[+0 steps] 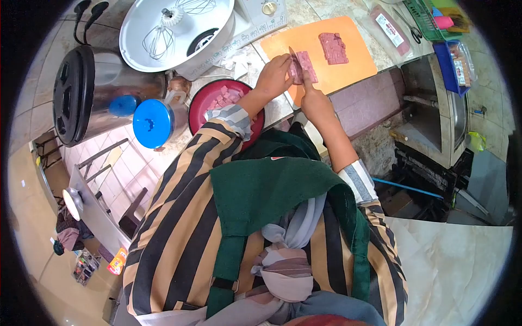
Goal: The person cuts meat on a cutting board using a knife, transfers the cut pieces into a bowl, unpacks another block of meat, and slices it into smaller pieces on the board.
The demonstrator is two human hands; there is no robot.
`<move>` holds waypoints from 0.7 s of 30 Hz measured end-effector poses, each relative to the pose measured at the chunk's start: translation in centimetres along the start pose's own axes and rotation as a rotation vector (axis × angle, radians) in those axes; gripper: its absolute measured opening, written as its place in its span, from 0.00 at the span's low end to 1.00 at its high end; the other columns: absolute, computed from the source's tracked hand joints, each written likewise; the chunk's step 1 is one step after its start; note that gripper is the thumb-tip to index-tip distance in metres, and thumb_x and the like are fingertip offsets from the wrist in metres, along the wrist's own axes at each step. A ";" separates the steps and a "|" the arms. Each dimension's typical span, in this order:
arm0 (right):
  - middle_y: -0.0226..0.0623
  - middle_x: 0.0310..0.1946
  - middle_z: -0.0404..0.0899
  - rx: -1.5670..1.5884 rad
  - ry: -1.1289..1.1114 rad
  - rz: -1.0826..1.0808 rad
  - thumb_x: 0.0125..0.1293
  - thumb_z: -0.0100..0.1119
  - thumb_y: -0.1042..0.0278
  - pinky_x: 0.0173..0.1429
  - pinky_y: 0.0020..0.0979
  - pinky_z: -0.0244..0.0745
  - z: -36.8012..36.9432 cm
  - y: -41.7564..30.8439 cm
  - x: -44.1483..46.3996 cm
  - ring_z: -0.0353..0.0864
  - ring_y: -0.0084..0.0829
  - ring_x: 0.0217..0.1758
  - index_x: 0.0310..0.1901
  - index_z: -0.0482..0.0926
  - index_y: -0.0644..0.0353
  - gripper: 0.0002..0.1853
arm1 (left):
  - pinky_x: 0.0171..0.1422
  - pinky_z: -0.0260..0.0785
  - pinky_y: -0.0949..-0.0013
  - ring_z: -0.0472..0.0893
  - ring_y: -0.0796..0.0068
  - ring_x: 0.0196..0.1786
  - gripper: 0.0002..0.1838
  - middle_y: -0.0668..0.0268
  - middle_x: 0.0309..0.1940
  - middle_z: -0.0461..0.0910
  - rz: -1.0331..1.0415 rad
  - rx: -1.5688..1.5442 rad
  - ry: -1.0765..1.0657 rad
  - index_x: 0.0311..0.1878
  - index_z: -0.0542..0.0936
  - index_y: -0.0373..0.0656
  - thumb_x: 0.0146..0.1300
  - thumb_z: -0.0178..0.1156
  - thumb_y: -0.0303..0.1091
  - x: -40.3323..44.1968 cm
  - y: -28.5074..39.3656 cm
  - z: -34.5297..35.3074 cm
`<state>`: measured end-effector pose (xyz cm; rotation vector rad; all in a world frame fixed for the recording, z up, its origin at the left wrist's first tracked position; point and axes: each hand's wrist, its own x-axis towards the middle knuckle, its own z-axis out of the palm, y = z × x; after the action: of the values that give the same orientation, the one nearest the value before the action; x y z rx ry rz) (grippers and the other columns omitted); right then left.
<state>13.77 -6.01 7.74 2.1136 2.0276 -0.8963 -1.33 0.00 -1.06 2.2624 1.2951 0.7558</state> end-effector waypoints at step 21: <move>0.63 0.32 0.81 0.085 0.040 -0.043 0.66 0.43 0.70 0.42 0.53 0.75 3.0 1.0 1.6 0.83 0.58 0.37 0.77 0.45 0.51 0.37 | 0.68 0.65 0.58 0.72 0.52 0.64 0.29 0.51 0.60 0.72 0.005 0.005 0.060 0.58 0.75 0.33 0.53 0.66 0.36 -0.1 0.0 0.2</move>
<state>13.61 -6.04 4.25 2.1549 2.0981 -0.9711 -1.19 -0.13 -1.23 2.2637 1.3205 0.8284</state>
